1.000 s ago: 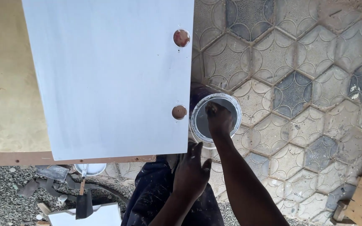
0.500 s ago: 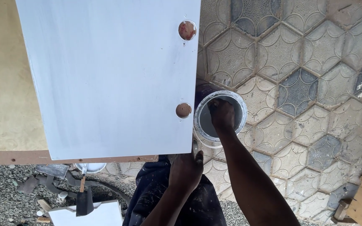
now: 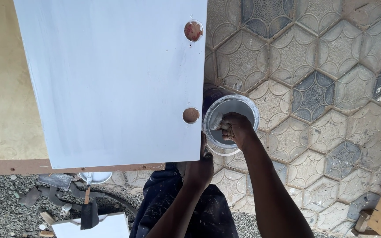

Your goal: The person pours a liquid from a white bottle into a paint bucket, then adds liquid from a green container. They stir the mixture with a stick and then use a cloth to apply the white paint onto a rectangular wooden board, covering the surface and the edges of the holes.

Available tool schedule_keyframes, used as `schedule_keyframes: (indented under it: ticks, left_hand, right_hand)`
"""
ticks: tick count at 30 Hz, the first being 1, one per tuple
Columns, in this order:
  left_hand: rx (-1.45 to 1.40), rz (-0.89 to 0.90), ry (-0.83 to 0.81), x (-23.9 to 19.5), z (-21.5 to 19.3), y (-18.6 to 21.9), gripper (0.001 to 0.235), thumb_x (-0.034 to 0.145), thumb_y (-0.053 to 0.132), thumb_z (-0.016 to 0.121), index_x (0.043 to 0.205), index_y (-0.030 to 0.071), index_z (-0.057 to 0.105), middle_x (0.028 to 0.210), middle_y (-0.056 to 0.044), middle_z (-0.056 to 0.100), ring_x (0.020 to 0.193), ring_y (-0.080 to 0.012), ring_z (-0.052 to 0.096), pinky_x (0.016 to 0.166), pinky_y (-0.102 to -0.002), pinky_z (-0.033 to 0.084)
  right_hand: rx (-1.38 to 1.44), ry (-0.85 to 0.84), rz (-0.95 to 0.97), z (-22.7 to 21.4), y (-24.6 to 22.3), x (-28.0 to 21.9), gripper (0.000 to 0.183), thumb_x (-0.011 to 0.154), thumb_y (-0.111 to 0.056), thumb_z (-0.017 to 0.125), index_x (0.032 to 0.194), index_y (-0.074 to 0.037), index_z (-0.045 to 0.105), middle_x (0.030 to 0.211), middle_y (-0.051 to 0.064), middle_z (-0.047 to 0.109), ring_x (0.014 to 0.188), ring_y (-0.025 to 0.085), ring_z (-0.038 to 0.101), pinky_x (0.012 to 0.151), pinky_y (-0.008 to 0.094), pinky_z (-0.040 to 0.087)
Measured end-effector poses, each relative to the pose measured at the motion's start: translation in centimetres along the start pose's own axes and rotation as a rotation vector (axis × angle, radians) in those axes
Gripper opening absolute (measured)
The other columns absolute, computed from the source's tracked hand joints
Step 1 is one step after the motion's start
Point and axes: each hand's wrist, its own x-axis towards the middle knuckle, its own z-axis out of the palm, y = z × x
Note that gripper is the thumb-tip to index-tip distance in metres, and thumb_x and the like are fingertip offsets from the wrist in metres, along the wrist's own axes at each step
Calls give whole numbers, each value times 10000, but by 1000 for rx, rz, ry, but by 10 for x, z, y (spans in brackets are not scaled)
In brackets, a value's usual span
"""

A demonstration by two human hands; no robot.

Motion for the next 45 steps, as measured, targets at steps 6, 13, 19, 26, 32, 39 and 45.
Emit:
schedule_keyframes:
  ticks: [6, 13, 19, 26, 32, 39, 45]
  left_hand:
    - [-334, 61, -54, 19, 29, -34, 811, 865, -90, 410, 1619, 15, 130, 1650, -317, 225, 1511, -456, 243, 1241, -550, 293]
    - [-415, 100, 118, 55, 68, -106, 799, 855, -60, 428, 1626, 98, 291, 1594, -121, 477, 1413, -277, 490, 1036, -246, 507]
    - [-332, 200, 177, 75, 92, -139, 774, 857, -55, 531, 1597, 54, 332, 1579, -139, 476, 1406, -271, 499, 1089, -301, 497]
    - [-818, 398, 20, 220, 181, -343, 726, 954, 103, 477, 1650, 122, 273, 1646, -29, 412, 1489, -173, 377, 1148, -236, 386]
    - [-1008, 295, -4, 83, 94, -160, 659, 866, -116, 509, 1500, 54, 455, 1384, -96, 527, 1391, -306, 498, 1107, -354, 409]
    - [-1213, 229, -35, 63, 70, -117, 552, 759, -257, 471, 1121, 146, 580, 899, 47, 354, 862, -113, 564, 614, -136, 344]
    - [-609, 60, 209, 54, 60, -104, 387, 920, -26, 531, 1298, 17, 603, 1284, -200, 683, 1197, -345, 703, 931, -345, 624]
  right_hand:
    - [-171, -124, 53, -15, -5, 21, 85, 726, -138, 576, 792, -105, 617, 582, 92, 470, 480, 149, 399, 448, 249, 289]
    - [-566, 54, -100, -11, -3, 24, 195, 758, -277, 662, 865, -122, 715, 619, 86, 583, 569, 160, 542, 478, 283, 350]
    - [-617, 110, -183, 13, 3, -14, 304, 849, -285, 652, 1036, -67, 749, 775, 106, 662, 750, 196, 649, 583, 319, 442]
    - [-114, 8, -79, -4, 0, -25, 246, 826, -183, 661, 1013, -22, 655, 762, 66, 580, 673, 142, 577, 508, 242, 314]
    - [-128, -68, -124, 11, -2, -31, 195, 836, -154, 660, 991, -38, 664, 742, 85, 623, 654, 136, 595, 477, 201, 325]
    - [-637, 260, -380, 5, 0, -24, 203, 954, -255, 663, 1086, -133, 760, 718, 70, 671, 653, 167, 648, 491, 297, 399]
    - [-968, 464, -473, 19, -1, 20, 127, 959, -224, 667, 989, -161, 773, 854, 132, 754, 854, 320, 760, 670, 402, 594]
